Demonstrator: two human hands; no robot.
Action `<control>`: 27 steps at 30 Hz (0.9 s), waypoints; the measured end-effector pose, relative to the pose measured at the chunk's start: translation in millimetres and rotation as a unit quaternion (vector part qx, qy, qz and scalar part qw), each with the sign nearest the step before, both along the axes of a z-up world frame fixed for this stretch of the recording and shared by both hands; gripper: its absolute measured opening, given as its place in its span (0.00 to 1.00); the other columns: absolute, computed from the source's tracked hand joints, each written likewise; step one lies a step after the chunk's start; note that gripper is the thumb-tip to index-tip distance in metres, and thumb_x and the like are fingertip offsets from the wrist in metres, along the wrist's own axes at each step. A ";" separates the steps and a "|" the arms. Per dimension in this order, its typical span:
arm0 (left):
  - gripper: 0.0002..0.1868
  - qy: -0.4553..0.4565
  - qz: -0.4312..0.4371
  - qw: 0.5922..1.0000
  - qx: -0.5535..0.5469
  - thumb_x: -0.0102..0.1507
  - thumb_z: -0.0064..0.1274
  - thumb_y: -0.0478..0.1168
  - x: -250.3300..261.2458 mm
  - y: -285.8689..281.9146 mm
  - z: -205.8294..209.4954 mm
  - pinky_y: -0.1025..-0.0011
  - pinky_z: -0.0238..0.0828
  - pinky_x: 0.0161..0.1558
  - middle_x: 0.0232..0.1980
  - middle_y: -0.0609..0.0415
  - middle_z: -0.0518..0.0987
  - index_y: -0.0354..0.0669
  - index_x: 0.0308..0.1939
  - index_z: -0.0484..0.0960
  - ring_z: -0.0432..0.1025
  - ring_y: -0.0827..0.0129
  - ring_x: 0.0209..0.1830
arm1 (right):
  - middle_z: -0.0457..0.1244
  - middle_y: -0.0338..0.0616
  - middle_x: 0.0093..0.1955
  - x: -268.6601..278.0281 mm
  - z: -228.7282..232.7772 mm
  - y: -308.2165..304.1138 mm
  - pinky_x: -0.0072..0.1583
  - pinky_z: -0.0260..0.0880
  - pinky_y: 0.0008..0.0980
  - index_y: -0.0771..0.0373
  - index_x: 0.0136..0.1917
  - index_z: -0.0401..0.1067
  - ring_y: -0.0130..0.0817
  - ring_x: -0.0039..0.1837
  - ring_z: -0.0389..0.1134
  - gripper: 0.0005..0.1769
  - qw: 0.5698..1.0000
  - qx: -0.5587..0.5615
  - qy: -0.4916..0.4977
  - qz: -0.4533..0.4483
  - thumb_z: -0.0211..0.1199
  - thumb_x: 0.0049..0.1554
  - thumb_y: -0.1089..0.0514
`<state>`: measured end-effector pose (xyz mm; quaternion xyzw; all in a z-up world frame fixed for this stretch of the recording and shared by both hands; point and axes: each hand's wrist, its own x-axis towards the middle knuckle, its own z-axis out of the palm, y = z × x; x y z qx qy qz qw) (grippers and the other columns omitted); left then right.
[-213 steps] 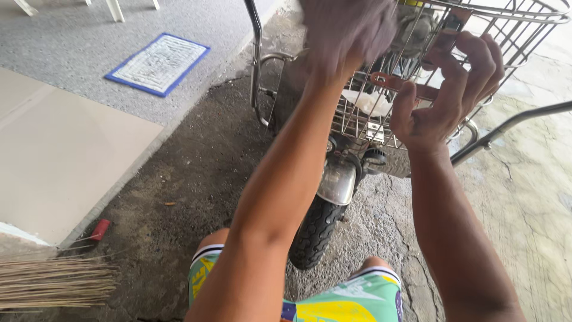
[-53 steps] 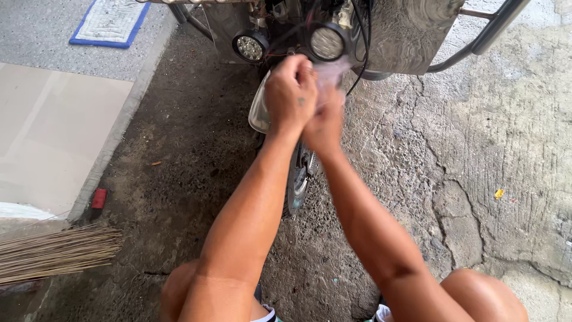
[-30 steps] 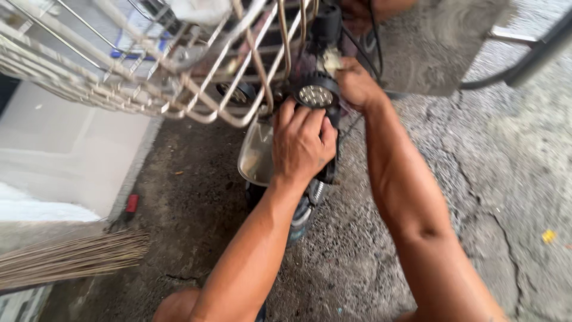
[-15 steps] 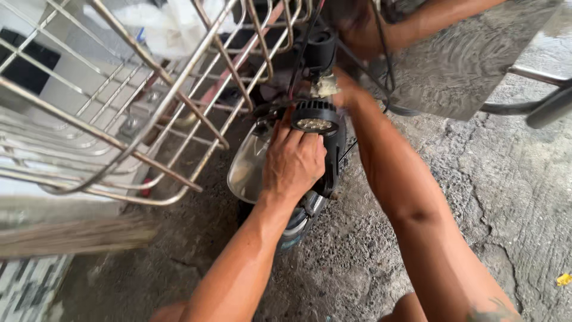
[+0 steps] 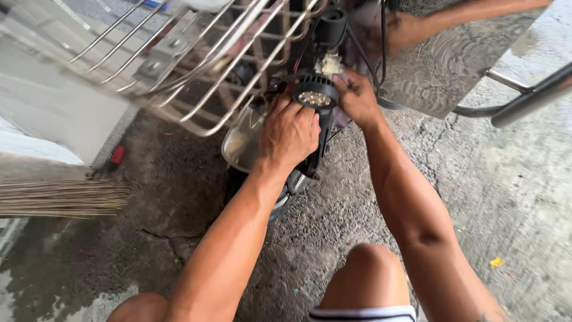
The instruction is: The person wipes down the metal bars, the clear plastic windshield, the front lighting components, and the seat of a motorized vehicle using a purple cloth.
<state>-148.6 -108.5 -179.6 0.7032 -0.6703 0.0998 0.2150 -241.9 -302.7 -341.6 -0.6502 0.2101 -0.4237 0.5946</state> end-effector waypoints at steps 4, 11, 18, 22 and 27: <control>0.12 0.014 -0.015 1.000 -0.004 0.64 0.53 0.39 0.8 3.8 -3.0 0.50 0.68 0.63 0.47 0.39 0.83 0.33 0.35 0.86 0.74 0.44 0.59 | 0.71 0.39 0.48 10.3 14.1 4.2 0.53 0.69 0.26 0.70 0.55 0.77 0.21 0.49 0.66 0.13 1.000 0.003 -0.004 -0.027 0.59 0.66 0.58; 0.13 0.060 0.002 0.996 0.070 0.64 0.53 0.42 3.6 8.4 3.4 0.54 0.73 0.46 0.38 0.42 0.81 0.35 0.40 0.86 0.76 0.54 0.40 | 0.70 0.45 0.41 2.6 52.3 21.5 0.37 0.68 0.30 0.69 0.52 0.78 0.30 0.37 0.69 0.12 0.972 0.224 0.046 -0.044 0.64 0.56 0.62; 0.12 0.028 -0.087 0.995 -0.042 0.60 0.55 0.42 18.0 9.2 -8.8 0.55 0.73 0.46 0.37 0.43 0.82 0.36 0.39 0.86 0.76 0.54 0.41 | 0.69 0.30 0.46 -9.9 39.3 33.8 0.36 0.79 0.36 0.51 0.56 0.71 0.36 0.36 0.75 0.15 0.933 0.326 0.084 -0.127 0.56 0.54 0.61; 0.12 0.146 -0.051 0.987 0.035 0.62 0.56 0.44 11.8 17.7 0.2 0.55 0.73 0.47 0.38 0.45 0.83 0.39 0.38 0.86 0.76 0.55 0.37 | 0.66 0.54 0.45 -21.5 27.4 43.7 0.36 0.67 0.37 0.74 0.54 0.72 0.39 0.39 0.69 0.10 0.957 0.255 0.137 -0.025 0.64 0.59 0.67; 0.12 0.109 -0.054 0.987 -0.103 0.58 0.59 0.44 4.9 25.7 21.3 0.60 0.75 0.47 0.39 0.47 0.83 0.38 0.37 0.85 0.77 0.54 0.41 | 0.71 0.49 0.47 -36.6 65.4 75.1 0.47 0.78 0.35 0.66 0.54 0.74 0.37 0.45 0.75 0.15 0.904 0.399 -0.144 -0.055 0.49 0.59 0.67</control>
